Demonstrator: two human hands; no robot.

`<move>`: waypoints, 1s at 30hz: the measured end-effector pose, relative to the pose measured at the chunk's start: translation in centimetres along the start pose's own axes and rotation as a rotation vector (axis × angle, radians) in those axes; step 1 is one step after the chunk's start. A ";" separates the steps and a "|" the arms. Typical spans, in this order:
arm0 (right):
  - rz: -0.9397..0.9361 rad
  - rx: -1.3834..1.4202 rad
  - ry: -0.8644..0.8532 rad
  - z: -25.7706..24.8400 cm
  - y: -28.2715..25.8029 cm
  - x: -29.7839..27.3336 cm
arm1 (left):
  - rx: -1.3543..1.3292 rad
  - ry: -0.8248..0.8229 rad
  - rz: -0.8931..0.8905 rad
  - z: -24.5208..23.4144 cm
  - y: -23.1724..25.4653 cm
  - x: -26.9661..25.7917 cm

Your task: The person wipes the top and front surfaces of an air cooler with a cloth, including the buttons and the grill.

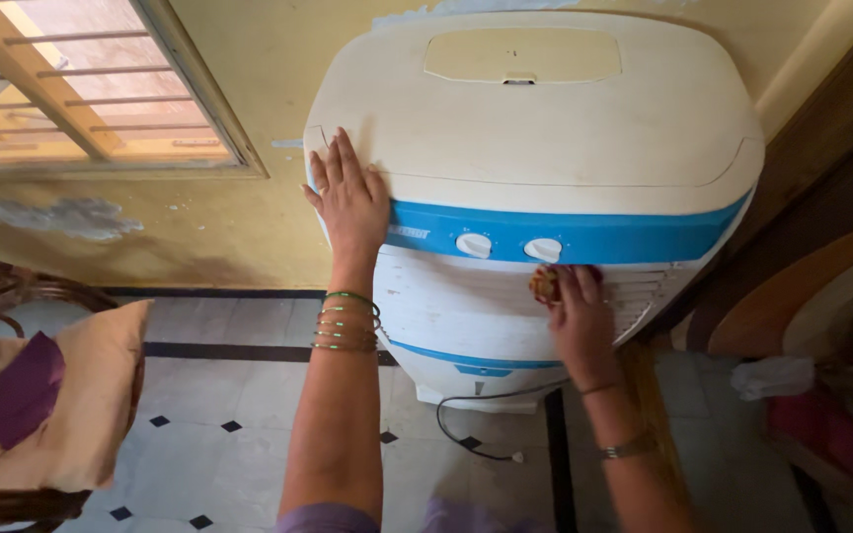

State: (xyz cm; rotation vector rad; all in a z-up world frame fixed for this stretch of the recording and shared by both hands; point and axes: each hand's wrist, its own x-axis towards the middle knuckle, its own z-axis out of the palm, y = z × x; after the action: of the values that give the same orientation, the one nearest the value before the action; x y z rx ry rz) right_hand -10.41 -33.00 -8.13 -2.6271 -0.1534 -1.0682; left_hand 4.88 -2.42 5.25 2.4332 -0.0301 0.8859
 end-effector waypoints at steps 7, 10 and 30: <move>0.218 -0.059 0.012 -6.1 7.2 -0.2 | 0.011 -0.025 -0.010 -0.2 0.1 0.0; 0.201 -0.126 0.056 -4.9 6.3 -0.4 | 0.019 -0.016 -0.015 -0.2 0.1 -0.1; 0.097 -0.263 0.167 -7.6 7.7 0.1 | -0.006 -0.019 -0.019 -0.3 0.1 -0.1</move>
State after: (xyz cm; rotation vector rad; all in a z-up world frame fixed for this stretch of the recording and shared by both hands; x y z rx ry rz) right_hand -13.75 -42.75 -4.68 -2.7202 0.1606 -1.3474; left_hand 4.63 -2.42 5.46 2.4325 -0.0167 0.8533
